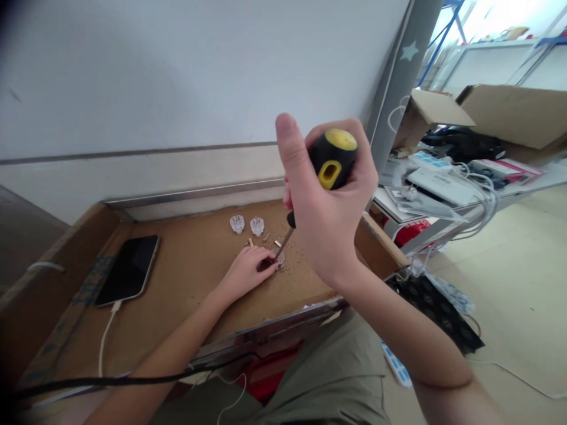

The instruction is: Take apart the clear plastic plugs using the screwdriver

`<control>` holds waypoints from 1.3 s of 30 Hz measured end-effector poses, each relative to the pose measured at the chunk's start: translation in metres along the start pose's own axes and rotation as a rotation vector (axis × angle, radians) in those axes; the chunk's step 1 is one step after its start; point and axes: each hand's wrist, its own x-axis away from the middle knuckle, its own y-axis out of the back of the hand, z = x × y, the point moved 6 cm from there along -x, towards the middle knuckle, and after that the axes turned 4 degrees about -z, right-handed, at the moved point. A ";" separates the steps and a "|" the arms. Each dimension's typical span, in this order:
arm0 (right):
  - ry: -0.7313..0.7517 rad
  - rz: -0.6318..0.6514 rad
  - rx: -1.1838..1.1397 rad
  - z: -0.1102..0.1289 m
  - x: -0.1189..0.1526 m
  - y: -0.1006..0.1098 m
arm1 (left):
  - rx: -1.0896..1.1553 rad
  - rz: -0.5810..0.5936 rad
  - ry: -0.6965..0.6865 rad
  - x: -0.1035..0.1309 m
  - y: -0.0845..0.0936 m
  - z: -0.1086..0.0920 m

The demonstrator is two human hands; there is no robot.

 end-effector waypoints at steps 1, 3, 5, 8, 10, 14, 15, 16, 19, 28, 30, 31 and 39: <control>-0.004 -0.002 0.004 0.000 0.000 0.000 | 0.001 0.001 0.002 0.000 0.000 0.000; -0.009 0.010 0.001 -0.002 -0.002 -0.001 | 0.002 0.001 0.006 0.000 0.000 0.000; 0.002 0.033 -0.014 -0.004 -0.005 -0.001 | 0.004 -0.001 0.005 0.000 0.001 -0.001; 0.026 0.050 -0.044 -0.008 -0.010 -0.002 | 0.007 0.000 0.000 0.000 0.001 -0.001; 0.009 0.049 -0.047 -0.012 -0.012 -0.003 | 0.009 0.002 0.001 0.000 0.001 -0.001; -0.045 0.054 0.003 -0.016 -0.013 -0.007 | 0.011 0.002 0.002 -0.001 0.001 -0.001; -0.062 0.075 0.007 -0.017 -0.013 -0.008 | 0.010 0.002 0.003 -0.001 0.001 -0.001; -0.082 0.109 0.003 -0.018 -0.013 -0.010 | 0.009 0.002 0.004 -0.001 0.001 -0.001; -0.103 0.285 -0.005 -0.020 -0.012 -0.017 | 0.000 0.002 0.005 -0.001 0.001 -0.001; 0.406 0.558 0.361 0.016 -0.014 -0.022 | -0.056 -0.015 -0.045 0.001 0.001 -0.005; 0.503 0.610 0.497 0.025 -0.009 -0.028 | -0.059 -0.016 -0.042 0.001 0.000 -0.005; 0.552 0.622 0.541 0.029 -0.006 -0.030 | -0.061 -0.015 -0.044 0.001 0.000 -0.005; 0.473 0.449 0.482 0.030 -0.003 -0.033 | -0.039 -0.014 -0.026 0.000 -0.001 -0.003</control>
